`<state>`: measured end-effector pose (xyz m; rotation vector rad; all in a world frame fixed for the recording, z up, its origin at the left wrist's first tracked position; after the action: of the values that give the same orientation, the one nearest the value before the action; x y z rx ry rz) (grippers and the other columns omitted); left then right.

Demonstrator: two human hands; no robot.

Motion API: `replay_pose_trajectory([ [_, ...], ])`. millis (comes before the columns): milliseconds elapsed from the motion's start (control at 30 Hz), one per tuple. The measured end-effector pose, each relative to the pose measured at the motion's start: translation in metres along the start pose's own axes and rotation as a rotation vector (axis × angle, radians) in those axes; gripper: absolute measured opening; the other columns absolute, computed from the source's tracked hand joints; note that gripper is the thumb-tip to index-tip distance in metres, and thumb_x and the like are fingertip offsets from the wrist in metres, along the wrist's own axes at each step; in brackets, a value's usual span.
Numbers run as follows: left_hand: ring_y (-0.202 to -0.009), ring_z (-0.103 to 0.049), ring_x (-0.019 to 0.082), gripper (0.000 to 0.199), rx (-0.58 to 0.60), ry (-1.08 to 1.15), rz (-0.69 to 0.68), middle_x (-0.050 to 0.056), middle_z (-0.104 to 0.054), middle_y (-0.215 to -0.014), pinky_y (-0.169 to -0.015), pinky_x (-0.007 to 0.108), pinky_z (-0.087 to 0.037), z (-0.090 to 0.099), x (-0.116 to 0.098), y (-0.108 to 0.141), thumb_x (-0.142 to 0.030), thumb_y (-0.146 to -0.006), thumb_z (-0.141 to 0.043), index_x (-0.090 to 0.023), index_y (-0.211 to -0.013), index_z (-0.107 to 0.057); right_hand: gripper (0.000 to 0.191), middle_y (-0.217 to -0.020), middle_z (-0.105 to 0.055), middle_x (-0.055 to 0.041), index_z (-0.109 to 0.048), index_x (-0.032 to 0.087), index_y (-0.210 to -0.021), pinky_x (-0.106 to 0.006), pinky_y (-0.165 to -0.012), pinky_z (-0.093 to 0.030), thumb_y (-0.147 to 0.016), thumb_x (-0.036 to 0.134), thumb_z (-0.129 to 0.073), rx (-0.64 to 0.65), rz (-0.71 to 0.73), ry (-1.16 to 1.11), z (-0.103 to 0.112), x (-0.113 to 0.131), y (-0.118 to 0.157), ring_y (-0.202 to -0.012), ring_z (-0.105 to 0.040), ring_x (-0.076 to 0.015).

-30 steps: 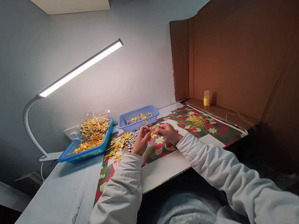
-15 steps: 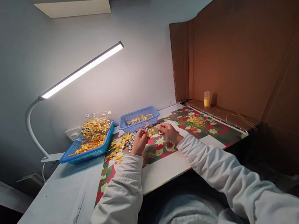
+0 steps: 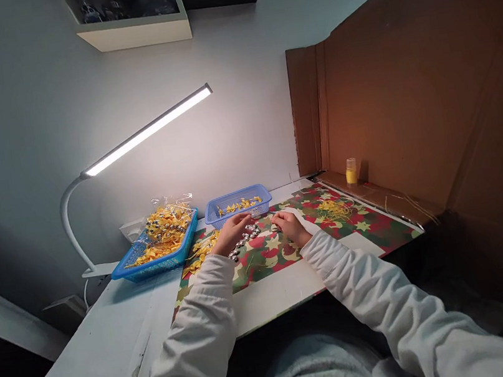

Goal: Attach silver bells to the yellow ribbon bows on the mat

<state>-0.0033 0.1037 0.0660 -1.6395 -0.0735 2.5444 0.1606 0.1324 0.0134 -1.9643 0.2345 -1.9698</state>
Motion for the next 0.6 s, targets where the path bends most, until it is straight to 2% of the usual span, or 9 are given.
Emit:
replay_pose_trajectory([
  [167,-0.055,-0.054,0.014,0.035,-0.021,-0.265,-0.037,0.004,-0.064,-0.061,-0.052,0.025,-0.039,0.027,0.029,0.017,-0.047,-0.063,-0.064,-0.012,-0.069,-0.065,0.026,-0.053,-0.045,0.0038,-0.047,0.019,-0.055,-0.025,-0.052,-0.034,-0.068,0.039,-0.057,0.031,0.047,0.045,-0.004,0.005,0.005,-0.052,-0.040,-0.0100],
  [267,-0.056,-0.052,0.014,0.030,-0.157,-0.400,-0.098,0.003,-0.062,-0.059,-0.052,0.025,-0.037,0.041,0.035,0.023,-0.044,-0.063,-0.062,-0.014,-0.066,-0.065,0.018,-0.058,-0.055,0.0016,-0.057,0.017,-0.061,-0.024,-0.054,-0.036,-0.066,0.033,-0.063,0.210,0.098,0.207,-0.017,0.010,0.012,-0.055,-0.046,-0.0108],
  [333,-0.056,-0.052,0.014,0.026,-0.204,-0.476,-0.138,0.002,-0.061,-0.057,-0.054,0.025,-0.037,0.040,0.033,0.028,-0.041,-0.064,-0.061,-0.015,-0.065,-0.066,0.015,-0.062,-0.060,0.0000,-0.063,0.016,-0.066,-0.024,-0.055,-0.037,-0.067,0.030,-0.066,0.383,0.150,0.323,-0.029,0.014,0.021,-0.057,-0.049,-0.0111],
  [400,-0.057,-0.052,0.014,0.025,-0.239,-0.494,-0.186,0.002,-0.062,-0.058,-0.055,0.024,-0.037,0.038,0.028,0.033,-0.040,-0.066,-0.060,-0.016,-0.066,-0.067,0.014,-0.066,-0.063,-0.0009,-0.067,0.016,-0.069,-0.024,-0.059,-0.037,-0.068,0.030,-0.068,0.497,0.238,0.422,-0.038,0.020,0.031,-0.062,-0.052,-0.0116],
  [533,-0.055,-0.050,0.014,0.021,-0.336,-0.449,-0.238,0.002,-0.061,-0.055,-0.054,0.024,-0.034,0.039,0.020,0.040,-0.038,-0.065,-0.063,-0.018,-0.060,-0.065,0.021,-0.076,-0.063,-0.0027,-0.069,0.018,-0.077,-0.027,-0.069,-0.038,-0.067,0.037,-0.073,0.588,0.409,0.541,-0.057,0.030,0.047,-0.075,-0.054,-0.0155],
  [600,-0.053,-0.048,0.014,0.018,-0.352,-0.410,-0.234,0.001,-0.058,-0.052,-0.052,0.023,-0.032,0.041,0.022,0.041,-0.035,-0.062,-0.066,-0.018,-0.054,-0.064,0.020,-0.079,-0.063,-0.0034,-0.069,0.020,-0.076,-0.031,-0.075,-0.037,-0.065,0.035,-0.075,0.619,0.479,0.594,-0.067,0.031,0.052,-0.084,-0.053,-0.0190],
])
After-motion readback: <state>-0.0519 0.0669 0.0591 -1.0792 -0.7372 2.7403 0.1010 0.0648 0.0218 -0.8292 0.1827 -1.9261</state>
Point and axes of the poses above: each hand's wrist, its own y-axis away from the middle knuckle, its own z-axis out of the back of the hand, x = y × z, the point moved 7 cm from there along -y, towards the middle knuckle
